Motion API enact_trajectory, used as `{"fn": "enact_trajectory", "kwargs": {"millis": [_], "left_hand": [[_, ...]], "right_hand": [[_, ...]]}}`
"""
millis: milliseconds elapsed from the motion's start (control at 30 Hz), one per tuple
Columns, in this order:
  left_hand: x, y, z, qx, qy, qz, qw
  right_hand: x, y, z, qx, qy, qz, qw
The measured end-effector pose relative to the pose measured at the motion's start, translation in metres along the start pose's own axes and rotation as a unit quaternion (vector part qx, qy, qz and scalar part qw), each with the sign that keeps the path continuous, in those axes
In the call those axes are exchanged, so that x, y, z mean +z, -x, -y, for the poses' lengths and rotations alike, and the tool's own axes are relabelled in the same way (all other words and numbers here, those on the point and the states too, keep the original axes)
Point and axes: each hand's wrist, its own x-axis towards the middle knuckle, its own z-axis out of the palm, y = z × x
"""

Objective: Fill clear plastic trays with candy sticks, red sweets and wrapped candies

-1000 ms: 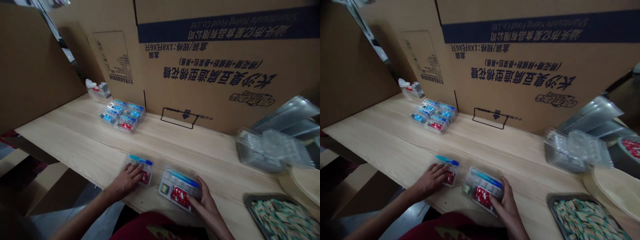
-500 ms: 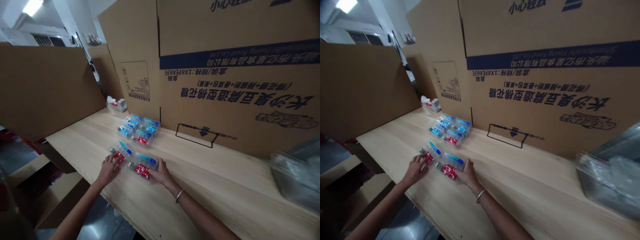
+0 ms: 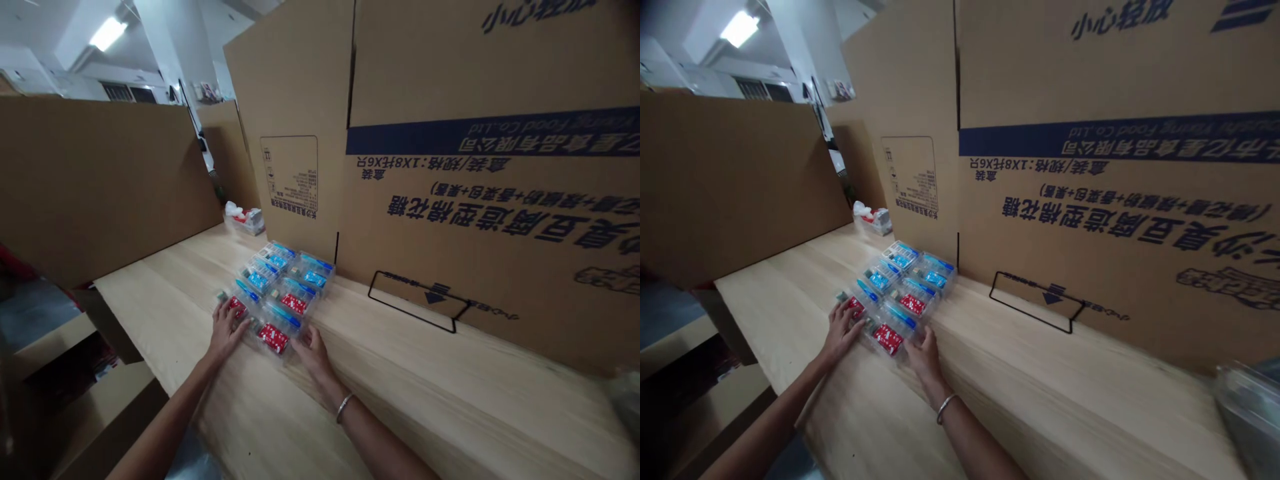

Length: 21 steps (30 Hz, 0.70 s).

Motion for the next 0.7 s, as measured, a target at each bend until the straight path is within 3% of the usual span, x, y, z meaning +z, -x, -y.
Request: {"fn": "enact_trajectory", "kwargs": {"millis": [100,167,267,333,433,533,600,700], "left_hand": [[-0.002,-0.002,-0.001,-0.009,0.009,-0.026,1.0],[-0.007,0.004,-0.014,-0.005,0.013,-0.071,0.997],[-0.009,0.022,-0.057,0.069,0.036,-0.131,0.988],[0.002,0.04,-0.097,0.154,0.081,-0.125,0.977],[0.038,0.076,-0.168,0.29,0.178,0.01,0.94],[0.077,0.12,-0.25,0.424,0.226,0.235,0.845],[0.088,0.15,-0.308,0.507,0.221,0.356,0.753],[0.082,0.194,-0.386,0.605,0.199,0.446,0.629]], "right_hand": [[-0.008,0.008,0.002,0.0,-0.029,0.027,0.999],[-0.025,0.025,0.0,0.004,-0.039,0.032,0.999],[-0.07,0.074,-0.013,-0.039,-0.007,0.018,0.999],[-0.11,0.122,-0.029,-0.081,0.042,-0.017,0.996],[-0.168,0.211,-0.057,-0.068,0.102,-0.151,0.981],[-0.209,0.317,-0.086,0.009,0.118,-0.362,0.924],[-0.216,0.389,-0.104,0.063,0.12,-0.488,0.862],[-0.192,0.482,-0.131,0.147,0.117,-0.634,0.75]]}}
